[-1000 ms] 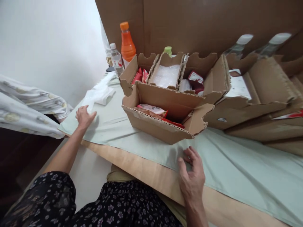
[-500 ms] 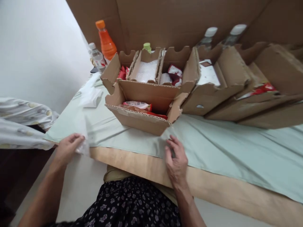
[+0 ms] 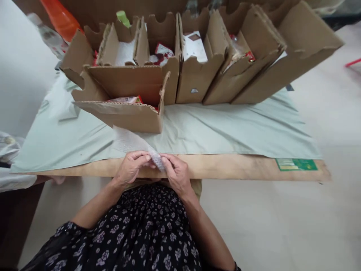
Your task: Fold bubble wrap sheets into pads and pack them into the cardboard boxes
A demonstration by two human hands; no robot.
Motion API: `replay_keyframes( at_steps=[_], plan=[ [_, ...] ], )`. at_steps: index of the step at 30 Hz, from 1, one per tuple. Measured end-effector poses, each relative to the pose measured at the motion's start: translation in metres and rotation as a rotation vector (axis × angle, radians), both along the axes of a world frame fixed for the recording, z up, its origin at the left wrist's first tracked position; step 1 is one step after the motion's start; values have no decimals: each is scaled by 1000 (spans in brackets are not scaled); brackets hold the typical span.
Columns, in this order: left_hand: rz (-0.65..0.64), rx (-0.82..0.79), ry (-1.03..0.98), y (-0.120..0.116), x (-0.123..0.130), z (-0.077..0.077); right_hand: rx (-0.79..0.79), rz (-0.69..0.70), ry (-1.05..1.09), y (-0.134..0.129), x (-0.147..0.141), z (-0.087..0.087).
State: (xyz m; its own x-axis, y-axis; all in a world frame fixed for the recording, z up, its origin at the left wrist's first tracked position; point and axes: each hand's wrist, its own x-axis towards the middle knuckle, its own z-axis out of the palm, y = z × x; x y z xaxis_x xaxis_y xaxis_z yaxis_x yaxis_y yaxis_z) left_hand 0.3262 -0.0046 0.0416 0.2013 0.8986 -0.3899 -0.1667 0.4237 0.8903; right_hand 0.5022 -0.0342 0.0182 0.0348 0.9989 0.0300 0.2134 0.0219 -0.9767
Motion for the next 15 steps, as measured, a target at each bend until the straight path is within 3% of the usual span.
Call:
replay_keyframes(
  at_steps=[4, 10, 15],
  plan=[
    [-3, -17, 64, -13, 4, -6, -43, -86, 85, -3, 11, -1],
    [1, -2, 96, -19, 11, -9, -85, 67, 91, -4, 15, 3],
    [129, 110, 48, -33, 7, -15, -119, -55, 50, 0, 30, -2]
  ],
)
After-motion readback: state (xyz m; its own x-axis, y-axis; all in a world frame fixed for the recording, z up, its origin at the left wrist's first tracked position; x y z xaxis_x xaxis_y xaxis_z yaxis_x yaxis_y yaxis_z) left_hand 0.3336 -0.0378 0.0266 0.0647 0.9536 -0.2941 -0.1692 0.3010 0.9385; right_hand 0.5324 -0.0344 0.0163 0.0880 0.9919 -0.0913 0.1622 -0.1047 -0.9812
